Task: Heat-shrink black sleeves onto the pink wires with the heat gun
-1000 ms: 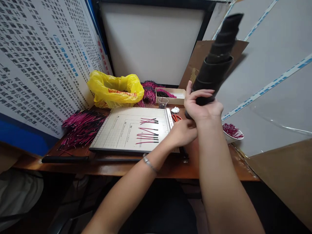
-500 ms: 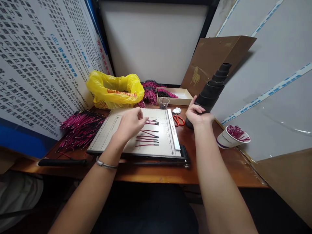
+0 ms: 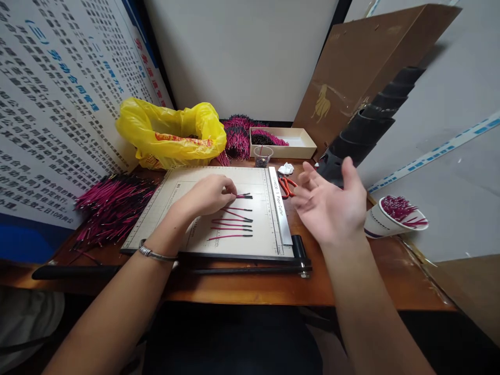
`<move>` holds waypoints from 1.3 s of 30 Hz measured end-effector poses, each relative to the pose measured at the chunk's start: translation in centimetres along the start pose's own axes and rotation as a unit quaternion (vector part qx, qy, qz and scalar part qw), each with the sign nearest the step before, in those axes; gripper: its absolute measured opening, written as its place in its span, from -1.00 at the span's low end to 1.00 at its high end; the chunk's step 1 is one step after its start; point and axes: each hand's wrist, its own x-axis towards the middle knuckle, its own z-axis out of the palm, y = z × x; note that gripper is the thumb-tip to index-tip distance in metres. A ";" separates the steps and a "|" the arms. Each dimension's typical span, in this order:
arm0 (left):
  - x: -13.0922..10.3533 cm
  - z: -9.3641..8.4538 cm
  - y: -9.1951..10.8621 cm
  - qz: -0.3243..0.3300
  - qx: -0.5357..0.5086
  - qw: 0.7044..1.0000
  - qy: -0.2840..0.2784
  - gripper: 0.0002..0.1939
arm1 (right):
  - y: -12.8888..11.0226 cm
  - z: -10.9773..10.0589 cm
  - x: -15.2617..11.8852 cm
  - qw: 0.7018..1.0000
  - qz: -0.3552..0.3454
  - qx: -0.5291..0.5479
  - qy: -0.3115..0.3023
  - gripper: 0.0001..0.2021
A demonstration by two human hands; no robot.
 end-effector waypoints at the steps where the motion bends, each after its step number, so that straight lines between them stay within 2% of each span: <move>1: -0.5 0.1 0.0 -0.001 -0.005 1.000 -0.002 -0.74 | 0.6 -0.5 -1.1 0.997 -0.018 -0.077 -0.014 -0.53; 2: -1.0 0.2 0.0 -0.004 -0.010 1.000 -0.003 -0.73 | 1.3 -1.1 -2.1 0.955 -0.093 -0.277 -0.047 -0.49; 3: -1.5 0.3 0.0 -0.005 -0.015 1.000 -0.007 -0.72 | 1.9 -1.8 -3.1 0.930 -0.123 -0.344 -0.043 -0.46; 5: -2.6 0.3 0.1 -0.004 -0.024 1.000 -0.019 -0.73 | 3.2 -3.2 -4.5 0.896 -0.159 -0.414 -0.026 -0.46; 7: -3.4 0.4 0.3 0.001 -0.030 0.999 -0.027 -0.74 | 4.5 -4.6 -5.3 0.805 -0.232 -0.545 -0.025 -0.43; 9: -3.9 0.6 0.2 0.010 -0.034 0.999 -0.012 -0.74 | 5.5 -5.8 -5.6 0.741 -0.272 -0.613 -0.027 -0.38; 11: -4.1 1.0 0.1 0.022 -0.036 0.999 0.020 -0.73 | 6.4 -6.5 -5.6 0.709 -0.295 -0.639 -0.034 -0.33; 13: -4.1 1.4 -0.2 0.034 -0.040 0.997 0.048 -0.73 | 6.9 -6.8 -5.4 0.704 -0.307 -0.639 -0.042 -0.31; 17: -4.0 1.8 -0.4 0.032 -0.050 0.996 0.070 -0.77 | 7.0 -6.9 -5.2 0.714 -0.299 -0.632 -0.042 -0.34; 28: -4.4 2.2 0.2 0.058 -0.099 0.991 0.061 -0.83 | 6.8 -7.1 -5.2 0.725 -0.267 -0.633 -0.050 -0.29; 34: -4.0 1.6 0.6 0.010 -0.104 0.994 0.044 -0.82 | 6.8 -7.2 -5.4 0.737 -0.262 -0.621 -0.050 -0.31; 39: -3.8 1.5 0.7 0.009 -0.097 0.994 0.042 -0.79 | 6.8 -7.1 -5.4 0.747 -0.249 -0.614 -0.048 -0.30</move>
